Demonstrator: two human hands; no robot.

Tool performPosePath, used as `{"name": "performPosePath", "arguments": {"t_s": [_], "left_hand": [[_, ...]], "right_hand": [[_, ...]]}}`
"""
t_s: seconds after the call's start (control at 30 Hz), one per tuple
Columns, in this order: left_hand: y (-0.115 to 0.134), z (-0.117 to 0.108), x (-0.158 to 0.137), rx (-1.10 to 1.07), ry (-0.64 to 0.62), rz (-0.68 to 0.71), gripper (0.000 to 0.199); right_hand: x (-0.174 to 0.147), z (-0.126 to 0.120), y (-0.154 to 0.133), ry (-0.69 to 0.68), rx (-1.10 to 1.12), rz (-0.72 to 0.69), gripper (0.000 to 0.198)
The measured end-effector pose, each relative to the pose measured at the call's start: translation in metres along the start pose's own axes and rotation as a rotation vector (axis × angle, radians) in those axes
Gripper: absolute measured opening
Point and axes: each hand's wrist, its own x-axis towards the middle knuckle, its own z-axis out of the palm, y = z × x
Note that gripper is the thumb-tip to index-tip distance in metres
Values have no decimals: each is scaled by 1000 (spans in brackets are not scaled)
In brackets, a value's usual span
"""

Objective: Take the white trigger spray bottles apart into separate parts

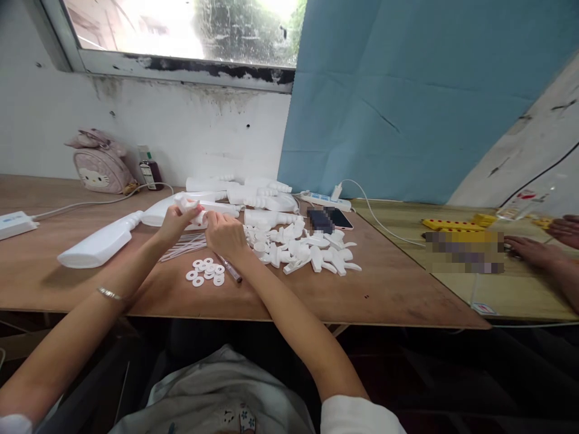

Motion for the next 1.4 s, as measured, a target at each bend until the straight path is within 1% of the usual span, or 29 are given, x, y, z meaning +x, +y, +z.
{"name": "performPosePath", "arguments": {"t_s": [0.07,0.13,0.23,0.3,0.37,0.43,0.53,0.63,0.83,1.07,1.4], "left_hand": [[-7,2,11,-28,49,7,26],[-10,4,16,-46,83,14,27],[-11,9,16,-65,110,23,27],[-11,11,11,-82,113,15,28],[-13,12,6,-105,89,-13,28],[-14,12,1,-127,34,-57,30],[-17,12,-4,-142,-62,-127,30],[-18,11,-6,-140,-105,-169,30],[-20,9,-5,-142,-115,-191,28],[-17,7,-5,-182,-135,-218,25],[-18,-8,3,-203,-102,-224,16]], "right_hand": [[0,2,-2,18,21,14,24],[2,5,-3,37,27,47,25],[3,10,0,70,25,113,29],[2,12,4,96,69,147,32],[-1,13,8,105,133,150,33],[-4,13,13,90,171,127,32],[-8,11,17,60,183,96,31],[-10,10,18,28,199,88,30],[-10,12,14,-2,238,100,29],[-10,12,13,-7,297,77,29],[-4,7,2,-18,312,44,27]]}}
